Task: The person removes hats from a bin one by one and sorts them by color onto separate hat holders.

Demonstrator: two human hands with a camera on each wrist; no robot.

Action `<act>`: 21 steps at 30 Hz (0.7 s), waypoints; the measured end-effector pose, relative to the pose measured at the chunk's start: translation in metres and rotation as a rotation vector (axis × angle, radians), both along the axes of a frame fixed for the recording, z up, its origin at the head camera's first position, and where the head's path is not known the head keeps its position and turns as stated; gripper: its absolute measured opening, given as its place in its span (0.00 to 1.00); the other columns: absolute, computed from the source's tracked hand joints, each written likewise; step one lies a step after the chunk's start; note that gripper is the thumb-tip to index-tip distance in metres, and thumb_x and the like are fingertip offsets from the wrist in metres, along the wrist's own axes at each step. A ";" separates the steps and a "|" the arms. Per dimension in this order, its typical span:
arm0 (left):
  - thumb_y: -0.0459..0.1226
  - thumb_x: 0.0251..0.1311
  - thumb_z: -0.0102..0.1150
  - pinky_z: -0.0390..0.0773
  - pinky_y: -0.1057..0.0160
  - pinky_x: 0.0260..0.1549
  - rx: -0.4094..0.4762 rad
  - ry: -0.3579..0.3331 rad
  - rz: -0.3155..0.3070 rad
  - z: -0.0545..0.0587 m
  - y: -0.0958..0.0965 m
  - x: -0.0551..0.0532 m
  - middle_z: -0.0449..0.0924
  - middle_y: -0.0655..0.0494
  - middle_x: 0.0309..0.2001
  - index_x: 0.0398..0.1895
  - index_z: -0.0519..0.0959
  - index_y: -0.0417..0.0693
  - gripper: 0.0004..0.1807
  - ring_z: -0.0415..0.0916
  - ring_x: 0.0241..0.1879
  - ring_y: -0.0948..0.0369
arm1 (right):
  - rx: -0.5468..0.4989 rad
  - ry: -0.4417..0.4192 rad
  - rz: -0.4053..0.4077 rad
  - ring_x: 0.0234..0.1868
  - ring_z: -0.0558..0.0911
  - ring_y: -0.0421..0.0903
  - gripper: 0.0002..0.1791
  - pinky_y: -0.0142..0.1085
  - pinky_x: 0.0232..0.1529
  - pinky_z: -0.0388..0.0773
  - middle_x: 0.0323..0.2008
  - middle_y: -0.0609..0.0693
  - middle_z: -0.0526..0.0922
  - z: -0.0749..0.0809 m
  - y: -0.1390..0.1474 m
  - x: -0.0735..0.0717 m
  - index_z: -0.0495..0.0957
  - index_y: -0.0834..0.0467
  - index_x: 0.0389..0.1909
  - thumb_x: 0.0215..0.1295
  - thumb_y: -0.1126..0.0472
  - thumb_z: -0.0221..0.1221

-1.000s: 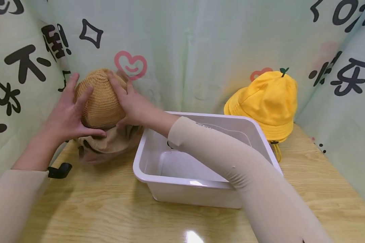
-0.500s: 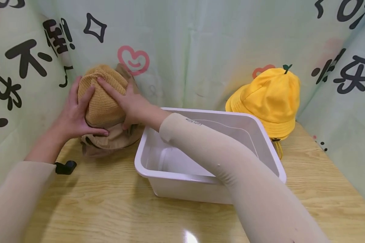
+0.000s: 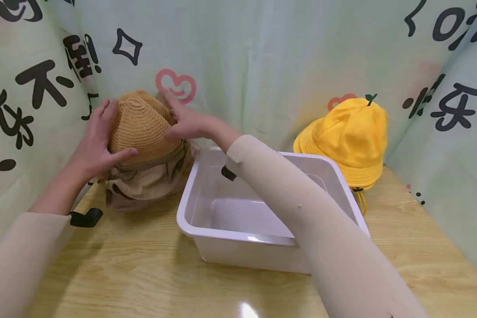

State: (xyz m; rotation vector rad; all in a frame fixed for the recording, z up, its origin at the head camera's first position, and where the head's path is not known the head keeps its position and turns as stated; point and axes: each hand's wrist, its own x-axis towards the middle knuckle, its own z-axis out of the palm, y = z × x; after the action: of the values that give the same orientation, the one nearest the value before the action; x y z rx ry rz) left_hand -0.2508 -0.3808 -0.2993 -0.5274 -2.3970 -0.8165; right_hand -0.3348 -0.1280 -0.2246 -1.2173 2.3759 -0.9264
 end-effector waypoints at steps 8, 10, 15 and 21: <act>0.48 0.49 0.74 0.53 0.34 0.68 0.085 -0.116 0.080 0.006 0.011 -0.012 0.51 0.44 0.76 0.79 0.42 0.77 0.61 0.52 0.72 0.43 | 0.380 0.043 -0.010 0.40 0.67 0.43 0.54 0.29 0.41 0.68 0.80 0.43 0.29 0.000 -0.012 -0.010 0.22 0.46 0.78 0.63 0.75 0.45; 0.45 0.47 0.76 0.52 0.34 0.68 0.115 -0.120 0.078 0.004 0.009 -0.012 0.51 0.45 0.77 0.79 0.43 0.77 0.62 0.52 0.73 0.44 | 0.425 0.081 -0.003 0.50 0.67 0.41 0.48 0.27 0.47 0.65 0.81 0.46 0.33 0.000 -0.015 -0.012 0.25 0.48 0.79 0.67 0.74 0.41; 0.41 0.44 0.78 0.52 0.35 0.69 0.136 -0.107 0.059 0.003 0.003 -0.011 0.53 0.44 0.75 0.79 0.46 0.76 0.63 0.54 0.72 0.43 | 0.391 0.292 -0.083 0.49 0.74 0.41 0.30 0.30 0.48 0.70 0.71 0.52 0.68 0.001 -0.019 -0.017 0.49 0.52 0.80 0.79 0.61 0.40; 0.40 0.43 0.78 0.56 0.35 0.66 0.119 -0.095 0.046 0.005 0.007 -0.013 0.58 0.42 0.72 0.78 0.48 0.75 0.62 0.58 0.69 0.43 | 0.289 0.517 -0.257 0.47 0.80 0.43 0.23 0.35 0.49 0.76 0.52 0.47 0.82 0.002 -0.030 -0.012 0.67 0.43 0.71 0.78 0.50 0.48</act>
State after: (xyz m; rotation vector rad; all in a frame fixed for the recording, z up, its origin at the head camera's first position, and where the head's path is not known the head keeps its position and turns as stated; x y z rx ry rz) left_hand -0.2641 -0.3742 -0.2944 -0.3930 -2.4184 -0.9761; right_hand -0.3472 -0.1576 -0.2226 -1.1575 2.9939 -0.3252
